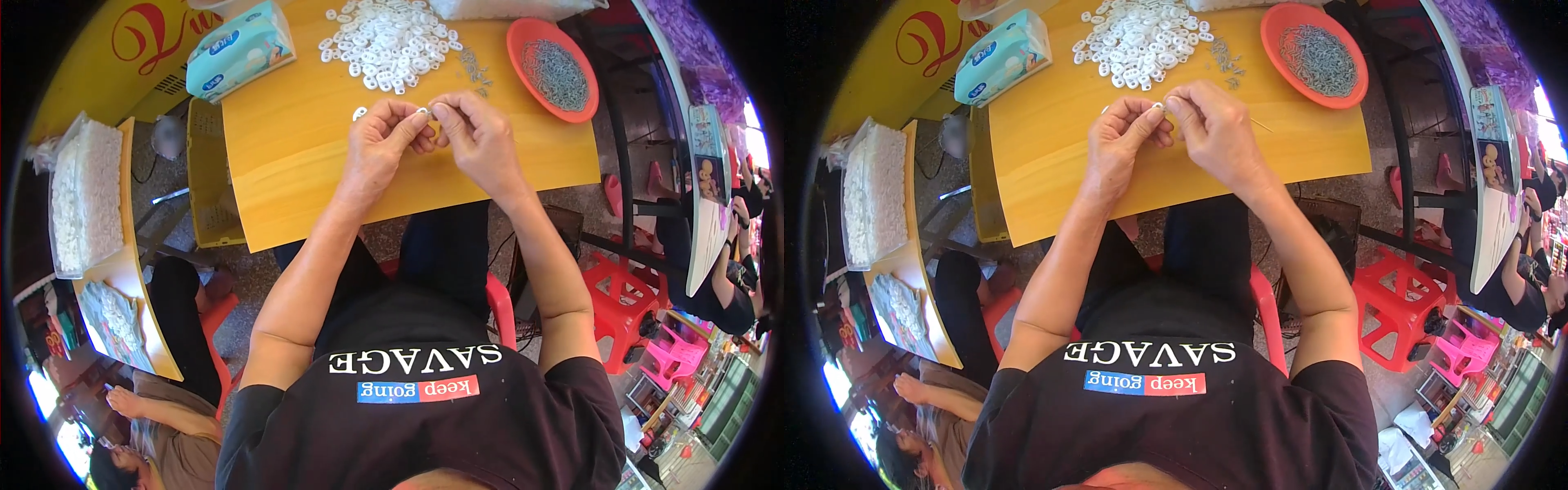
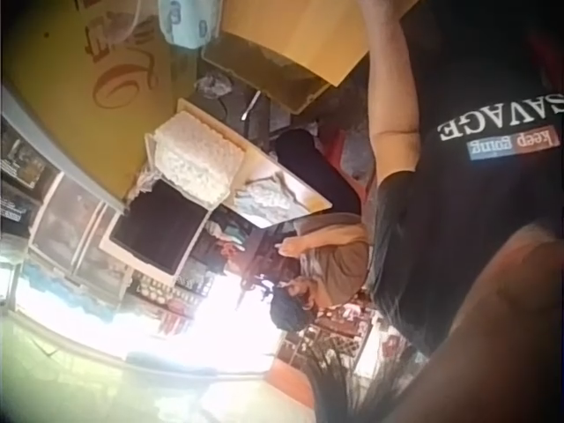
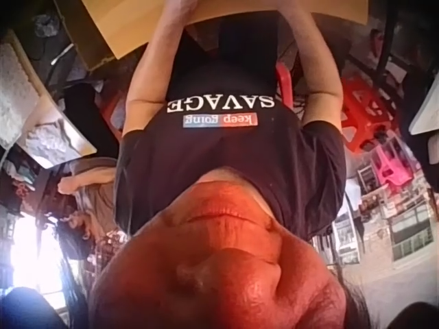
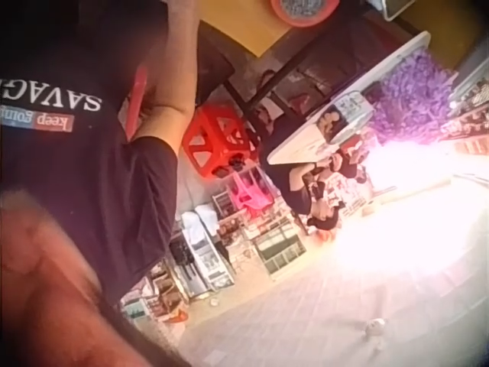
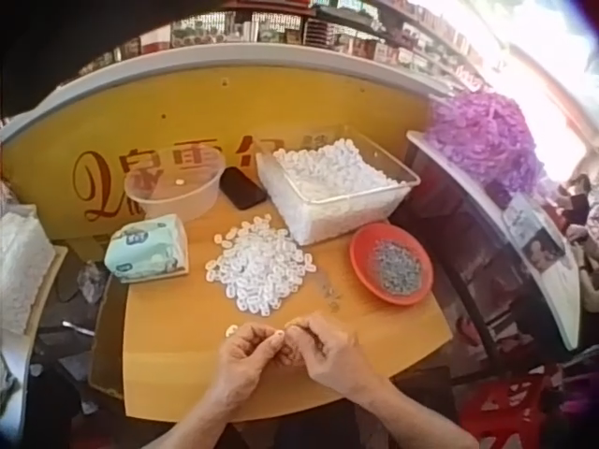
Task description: Assembling or sorting small white plastic components at a workbench.
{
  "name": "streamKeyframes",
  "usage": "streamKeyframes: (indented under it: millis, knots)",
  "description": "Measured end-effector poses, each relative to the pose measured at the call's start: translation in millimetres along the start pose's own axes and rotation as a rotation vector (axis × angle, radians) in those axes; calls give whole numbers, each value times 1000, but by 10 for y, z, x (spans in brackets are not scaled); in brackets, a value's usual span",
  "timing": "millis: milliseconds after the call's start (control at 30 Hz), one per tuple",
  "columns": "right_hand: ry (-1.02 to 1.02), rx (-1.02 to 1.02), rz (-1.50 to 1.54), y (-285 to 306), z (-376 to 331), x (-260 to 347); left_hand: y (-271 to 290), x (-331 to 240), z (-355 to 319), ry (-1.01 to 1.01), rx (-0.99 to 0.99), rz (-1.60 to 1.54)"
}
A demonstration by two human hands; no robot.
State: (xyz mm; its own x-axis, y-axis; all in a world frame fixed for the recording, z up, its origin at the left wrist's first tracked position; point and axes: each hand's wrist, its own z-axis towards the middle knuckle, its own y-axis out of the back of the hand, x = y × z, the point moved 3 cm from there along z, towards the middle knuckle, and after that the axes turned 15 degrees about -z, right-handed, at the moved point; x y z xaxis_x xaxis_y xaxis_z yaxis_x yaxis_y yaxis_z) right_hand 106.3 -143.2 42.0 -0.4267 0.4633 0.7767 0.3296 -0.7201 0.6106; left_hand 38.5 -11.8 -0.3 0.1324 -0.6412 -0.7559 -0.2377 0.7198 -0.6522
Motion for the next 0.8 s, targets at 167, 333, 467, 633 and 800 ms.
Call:
streamKeyframes:
  millis: [167, 333, 467, 633, 800]
  knots:
    - [481, -104, -304, 135, 62, 120, -8, -20, -12, 17, 24, 5]
    - [427, -122, -293, 76, 18, 115, 12, -2, -27, 26, 39, -15]
    - [240, -85, -191, 10, -21, 77, 14, 5, -34, 38, 25, 5]
    - [200, -74, -198, -6, -8, 71, -22, -25, -33, 11, -4, 85]
    - [-102, 129, 169, 22, 21, -43, 11, -2, -7, 17, 9, 17]
